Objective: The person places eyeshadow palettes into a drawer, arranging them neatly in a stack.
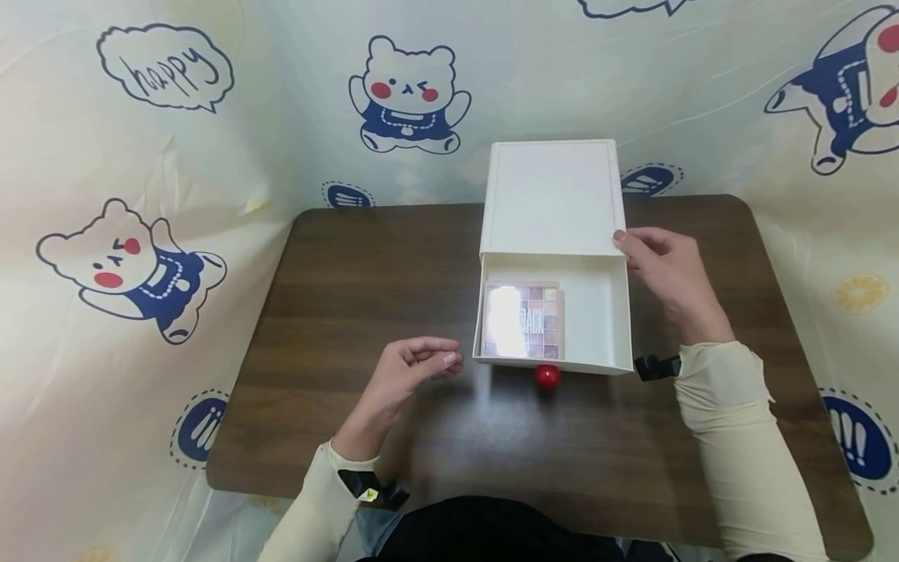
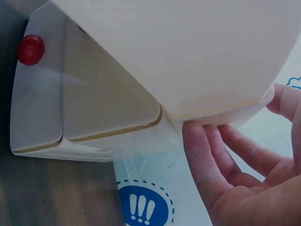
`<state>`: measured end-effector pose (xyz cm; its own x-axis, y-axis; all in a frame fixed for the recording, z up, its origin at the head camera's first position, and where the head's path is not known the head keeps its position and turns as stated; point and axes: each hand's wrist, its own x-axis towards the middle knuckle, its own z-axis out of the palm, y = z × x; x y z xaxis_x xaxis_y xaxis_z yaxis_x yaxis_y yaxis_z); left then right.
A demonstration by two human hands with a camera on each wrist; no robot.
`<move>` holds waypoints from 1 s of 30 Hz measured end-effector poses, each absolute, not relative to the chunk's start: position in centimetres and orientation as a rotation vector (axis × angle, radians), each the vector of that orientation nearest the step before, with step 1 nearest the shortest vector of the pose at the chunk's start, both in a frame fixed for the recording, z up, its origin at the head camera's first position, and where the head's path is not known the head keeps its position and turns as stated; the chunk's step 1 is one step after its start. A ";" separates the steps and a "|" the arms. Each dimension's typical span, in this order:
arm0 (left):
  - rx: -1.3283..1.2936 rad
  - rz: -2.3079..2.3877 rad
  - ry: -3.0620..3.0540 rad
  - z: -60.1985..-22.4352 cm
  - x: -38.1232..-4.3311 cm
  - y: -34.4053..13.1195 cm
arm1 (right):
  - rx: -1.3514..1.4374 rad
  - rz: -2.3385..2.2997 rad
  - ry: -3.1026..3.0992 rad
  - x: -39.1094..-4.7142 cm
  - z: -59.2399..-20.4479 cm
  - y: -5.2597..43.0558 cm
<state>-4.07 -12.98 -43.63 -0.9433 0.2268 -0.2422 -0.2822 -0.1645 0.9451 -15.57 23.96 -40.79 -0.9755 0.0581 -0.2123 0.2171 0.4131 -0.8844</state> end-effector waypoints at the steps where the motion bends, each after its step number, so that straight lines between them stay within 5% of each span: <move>1: -0.072 2.168 1.755 -43.8 -3.9 -12.9 | 0.247 -1.607 2.512 -15.6 -40.8 24.0; 30: -0.141 2.130 1.169 -46.0 -1.3 -6.8 | 0.265 -1.624 2.514 -15.5 -40.7 23.8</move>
